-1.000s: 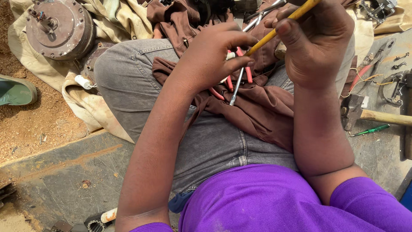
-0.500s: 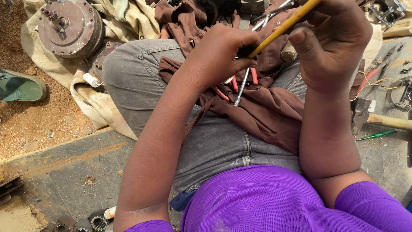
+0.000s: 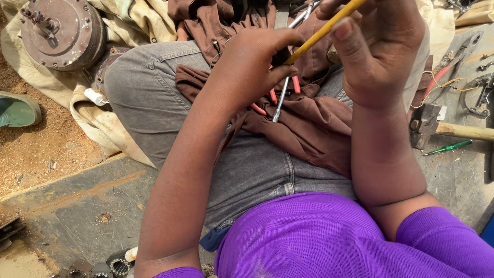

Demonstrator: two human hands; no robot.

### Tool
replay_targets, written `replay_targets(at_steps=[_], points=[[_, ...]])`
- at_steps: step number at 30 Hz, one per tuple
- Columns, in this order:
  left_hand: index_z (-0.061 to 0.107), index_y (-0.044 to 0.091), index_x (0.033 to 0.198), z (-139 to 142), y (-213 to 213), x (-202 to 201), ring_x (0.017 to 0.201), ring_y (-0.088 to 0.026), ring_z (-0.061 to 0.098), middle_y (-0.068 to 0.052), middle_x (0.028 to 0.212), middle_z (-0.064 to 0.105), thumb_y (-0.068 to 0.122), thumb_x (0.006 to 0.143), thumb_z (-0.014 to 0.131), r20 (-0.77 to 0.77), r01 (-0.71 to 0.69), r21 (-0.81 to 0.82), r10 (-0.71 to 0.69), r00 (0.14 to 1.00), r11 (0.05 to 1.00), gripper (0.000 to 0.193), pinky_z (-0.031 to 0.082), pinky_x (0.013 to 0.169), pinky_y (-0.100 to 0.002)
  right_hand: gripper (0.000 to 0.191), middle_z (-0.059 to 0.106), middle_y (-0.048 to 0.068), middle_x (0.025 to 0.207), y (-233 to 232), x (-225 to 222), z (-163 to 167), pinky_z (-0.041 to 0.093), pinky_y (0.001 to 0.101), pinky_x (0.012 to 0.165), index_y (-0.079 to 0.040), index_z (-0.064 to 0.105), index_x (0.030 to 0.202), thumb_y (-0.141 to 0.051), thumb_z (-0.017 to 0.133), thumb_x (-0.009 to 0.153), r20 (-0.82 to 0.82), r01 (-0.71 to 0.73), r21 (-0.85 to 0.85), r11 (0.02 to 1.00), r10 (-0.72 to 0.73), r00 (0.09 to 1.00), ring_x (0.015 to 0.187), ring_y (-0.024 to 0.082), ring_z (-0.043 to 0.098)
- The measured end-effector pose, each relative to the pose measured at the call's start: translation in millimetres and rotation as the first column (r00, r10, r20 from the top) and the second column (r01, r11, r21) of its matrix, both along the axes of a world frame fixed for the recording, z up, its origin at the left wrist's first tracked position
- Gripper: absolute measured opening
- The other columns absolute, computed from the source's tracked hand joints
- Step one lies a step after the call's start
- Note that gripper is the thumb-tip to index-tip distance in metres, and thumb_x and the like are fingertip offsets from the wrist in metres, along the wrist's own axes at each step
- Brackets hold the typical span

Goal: The person sits on the ground among scrap electric motors and disassembles them for salvage. They use a screwdriver to pry motor housings, pliers to pull wires and components, and a hammer to strike parts free, handling the motors one at a time in their lap.

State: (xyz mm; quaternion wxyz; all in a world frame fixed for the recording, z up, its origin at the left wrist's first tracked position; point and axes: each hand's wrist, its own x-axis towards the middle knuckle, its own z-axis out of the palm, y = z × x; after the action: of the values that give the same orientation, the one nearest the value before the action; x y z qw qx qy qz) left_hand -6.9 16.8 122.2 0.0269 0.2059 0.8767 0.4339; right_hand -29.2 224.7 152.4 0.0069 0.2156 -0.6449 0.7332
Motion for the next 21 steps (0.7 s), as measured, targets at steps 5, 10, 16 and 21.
replay_targets(at_steps=[5,10,16,21], points=[[0.065,0.005,0.113,3,8,3,0.084,-0.037,0.066,-0.014,0.095,0.067,0.019,0.075,0.085,-0.240,-0.071,0.015,0.073,0.968,0.997,0.045,0.050,0.072,-0.047,0.032,0.070,0.010,0.106,-2,3,-4,0.055,0.0228,0.076,0.001,0.058,0.125,-0.012,0.077,0.102,0.041,0.134,0.029,0.991,-0.135,0.990,0.084,0.013,0.067],[0.066,0.012,0.111,6,3,1,0.095,-0.031,0.070,-0.008,0.098,0.069,0.012,0.087,0.076,0.089,0.025,0.017,-0.027,0.996,1.000,0.026,0.056,0.082,-0.041,0.039,0.064,0.005,0.122,-5,6,-1,0.056,0.0231,0.096,-0.001,0.055,0.135,-0.015,0.080,0.108,-0.023,0.001,-0.082,0.997,-0.003,1.000,0.106,0.011,0.064],[0.067,0.014,0.110,6,14,1,0.102,-0.029,0.068,-0.005,0.103,0.070,0.042,0.071,0.095,-0.001,-0.063,-0.319,0.066,0.998,0.946,0.056,0.051,0.086,-0.044,0.028,0.068,0.011,0.102,-2,4,-11,0.057,0.0261,0.088,0.001,0.058,0.130,-0.014,0.074,0.112,-0.061,-0.081,0.028,0.996,0.083,0.995,0.092,0.017,0.067],[0.070,0.013,0.106,-9,4,8,0.105,-0.030,0.064,-0.006,0.102,0.070,0.039,0.048,0.097,-0.210,-0.155,-0.475,0.060,0.976,0.866,0.069,0.050,0.090,-0.047,0.019,0.066,0.015,0.093,14,-18,-34,0.056,0.0353,0.071,0.001,0.060,0.113,-0.016,0.060,0.121,0.102,0.044,-0.282,0.958,-0.016,0.995,0.079,0.023,0.068]])
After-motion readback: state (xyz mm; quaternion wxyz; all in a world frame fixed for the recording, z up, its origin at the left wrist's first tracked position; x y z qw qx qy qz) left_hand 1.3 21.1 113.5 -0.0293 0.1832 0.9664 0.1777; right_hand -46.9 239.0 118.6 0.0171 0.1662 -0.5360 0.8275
